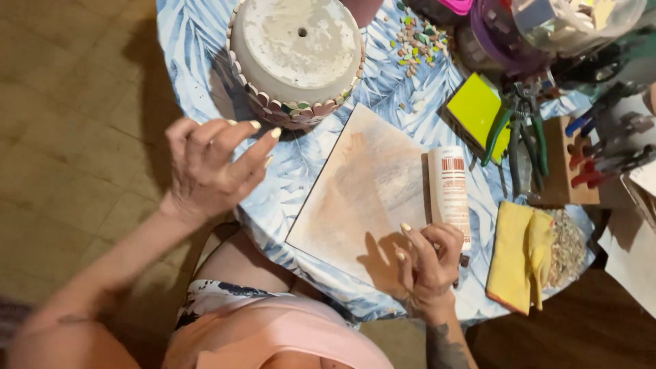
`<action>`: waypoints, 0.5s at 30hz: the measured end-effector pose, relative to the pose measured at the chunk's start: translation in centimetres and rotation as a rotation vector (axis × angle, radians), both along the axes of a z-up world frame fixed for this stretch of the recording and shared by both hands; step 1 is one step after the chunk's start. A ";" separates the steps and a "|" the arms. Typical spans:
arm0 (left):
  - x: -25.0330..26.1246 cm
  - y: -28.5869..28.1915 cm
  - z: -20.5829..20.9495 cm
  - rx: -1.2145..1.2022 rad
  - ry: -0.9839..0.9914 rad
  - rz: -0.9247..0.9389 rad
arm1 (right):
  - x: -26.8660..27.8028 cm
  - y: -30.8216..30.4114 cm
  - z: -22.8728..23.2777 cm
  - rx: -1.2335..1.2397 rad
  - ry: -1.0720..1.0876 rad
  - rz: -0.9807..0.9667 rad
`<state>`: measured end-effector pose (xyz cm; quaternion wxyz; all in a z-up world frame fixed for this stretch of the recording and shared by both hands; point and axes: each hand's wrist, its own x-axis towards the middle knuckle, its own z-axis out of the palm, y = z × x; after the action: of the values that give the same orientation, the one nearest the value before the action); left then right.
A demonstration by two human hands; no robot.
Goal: Decorating a ceramic pot by gluing small mosaic tiles onto its surface
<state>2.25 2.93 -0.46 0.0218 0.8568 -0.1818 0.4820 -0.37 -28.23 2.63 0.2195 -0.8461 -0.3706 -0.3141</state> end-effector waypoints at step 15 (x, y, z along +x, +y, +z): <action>3.6 3.3 5.2 0.562 -0.164 -0.095 | 0.1 -1.3 -2.1 0.138 0.107 0.062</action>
<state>5.84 6.20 4.74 -0.2087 0.7779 -0.3492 0.4789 -0.30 -29.53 0.51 0.3065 -0.8327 -0.3616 -0.2863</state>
